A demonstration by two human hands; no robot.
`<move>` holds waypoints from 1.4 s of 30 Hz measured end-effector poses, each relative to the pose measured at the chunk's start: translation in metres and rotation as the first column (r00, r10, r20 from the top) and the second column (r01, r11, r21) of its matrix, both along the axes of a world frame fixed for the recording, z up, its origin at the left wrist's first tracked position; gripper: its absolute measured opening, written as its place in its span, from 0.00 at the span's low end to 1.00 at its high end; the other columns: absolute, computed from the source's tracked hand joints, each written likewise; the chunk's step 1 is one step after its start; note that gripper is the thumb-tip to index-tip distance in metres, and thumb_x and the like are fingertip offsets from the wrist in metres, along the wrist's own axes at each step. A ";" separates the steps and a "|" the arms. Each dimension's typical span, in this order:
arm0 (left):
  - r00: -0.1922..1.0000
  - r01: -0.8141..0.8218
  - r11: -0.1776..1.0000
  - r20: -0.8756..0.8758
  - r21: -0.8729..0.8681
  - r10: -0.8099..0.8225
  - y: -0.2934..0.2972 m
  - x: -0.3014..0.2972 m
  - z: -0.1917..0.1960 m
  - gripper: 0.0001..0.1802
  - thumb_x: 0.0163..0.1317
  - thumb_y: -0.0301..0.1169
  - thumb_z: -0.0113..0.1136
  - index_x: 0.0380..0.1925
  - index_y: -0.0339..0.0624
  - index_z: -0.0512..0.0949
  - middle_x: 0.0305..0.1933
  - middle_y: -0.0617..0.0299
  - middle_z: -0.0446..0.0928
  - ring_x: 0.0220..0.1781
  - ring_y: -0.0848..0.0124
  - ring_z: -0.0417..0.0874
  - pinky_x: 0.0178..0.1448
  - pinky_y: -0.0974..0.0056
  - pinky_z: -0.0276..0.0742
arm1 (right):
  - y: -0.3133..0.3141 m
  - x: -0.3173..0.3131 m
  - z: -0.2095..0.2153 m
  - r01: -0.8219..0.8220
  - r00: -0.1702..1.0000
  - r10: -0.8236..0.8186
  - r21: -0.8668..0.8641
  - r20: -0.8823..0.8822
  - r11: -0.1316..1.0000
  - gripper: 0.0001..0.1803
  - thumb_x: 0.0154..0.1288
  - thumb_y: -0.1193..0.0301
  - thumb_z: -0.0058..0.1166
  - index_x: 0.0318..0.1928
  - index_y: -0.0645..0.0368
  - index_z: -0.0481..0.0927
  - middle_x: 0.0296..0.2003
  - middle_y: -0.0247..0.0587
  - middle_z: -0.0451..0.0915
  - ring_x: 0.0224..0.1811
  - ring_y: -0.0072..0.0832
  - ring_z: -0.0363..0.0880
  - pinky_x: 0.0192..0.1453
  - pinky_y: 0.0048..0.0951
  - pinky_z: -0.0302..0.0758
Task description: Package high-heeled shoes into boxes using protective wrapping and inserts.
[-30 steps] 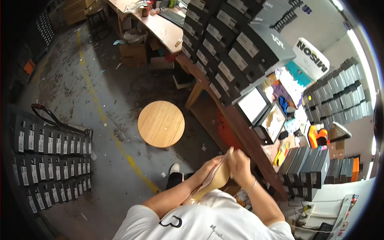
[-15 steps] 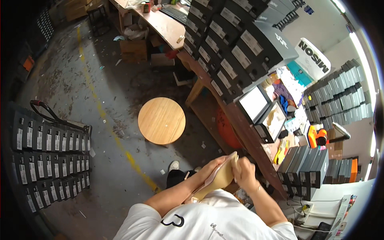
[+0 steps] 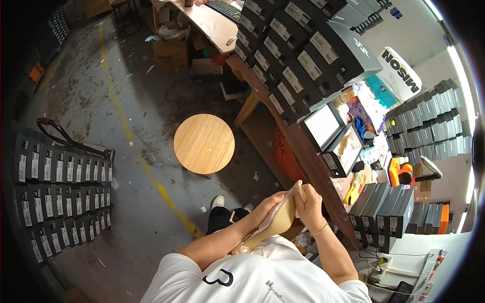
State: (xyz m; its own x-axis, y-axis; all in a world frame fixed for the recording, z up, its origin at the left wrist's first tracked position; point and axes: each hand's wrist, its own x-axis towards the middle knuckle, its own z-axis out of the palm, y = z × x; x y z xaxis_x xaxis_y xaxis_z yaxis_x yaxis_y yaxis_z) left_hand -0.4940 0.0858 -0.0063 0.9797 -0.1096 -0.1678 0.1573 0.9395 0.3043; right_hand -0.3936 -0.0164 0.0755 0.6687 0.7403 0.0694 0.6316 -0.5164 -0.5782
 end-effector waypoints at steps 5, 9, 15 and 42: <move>0.999 -0.032 0.999 -0.011 -0.008 0.032 0.001 0.001 0.000 0.25 0.70 0.40 0.41 0.61 0.38 0.64 0.50 0.60 0.74 0.48 0.76 0.77 0.52 0.70 0.74 | -0.016 -0.034 0.008 -0.373 0.918 0.368 0.003 0.150 0.928 0.09 0.48 0.74 0.61 0.29 0.58 0.73 0.23 0.47 0.73 0.23 0.44 0.76 0.27 0.36 0.74; 0.999 -0.040 0.999 -0.003 0.023 0.040 0.005 0.003 -0.001 0.25 0.69 0.41 0.40 0.62 0.39 0.63 0.51 0.59 0.73 0.51 0.74 0.76 0.55 0.68 0.73 | 0.014 -0.004 0.015 -0.075 0.997 0.075 -0.032 0.000 0.997 0.11 0.67 0.72 0.50 0.28 0.63 0.69 0.17 0.48 0.69 0.18 0.36 0.74 0.23 0.31 0.70; 1.000 -0.011 1.000 -0.022 0.008 0.012 0.011 -0.003 0.016 0.26 0.69 0.42 0.40 0.62 0.39 0.62 0.51 0.59 0.73 0.51 0.73 0.76 0.56 0.68 0.72 | 0.009 0.003 0.001 -0.013 0.993 0.008 -0.039 -0.118 0.999 0.09 0.52 0.72 0.60 0.29 0.59 0.72 0.20 0.45 0.70 0.20 0.40 0.76 0.26 0.34 0.73; 0.996 0.086 0.996 -0.011 0.001 -0.086 0.019 0.001 0.008 0.27 0.68 0.42 0.40 0.64 0.41 0.61 0.51 0.56 0.74 0.51 0.69 0.78 0.55 0.64 0.75 | -0.028 -0.030 0.010 -0.407 0.863 0.410 -0.075 0.293 0.910 0.10 0.49 0.75 0.61 0.33 0.55 0.75 0.18 0.36 0.66 0.15 0.32 0.70 0.19 0.33 0.68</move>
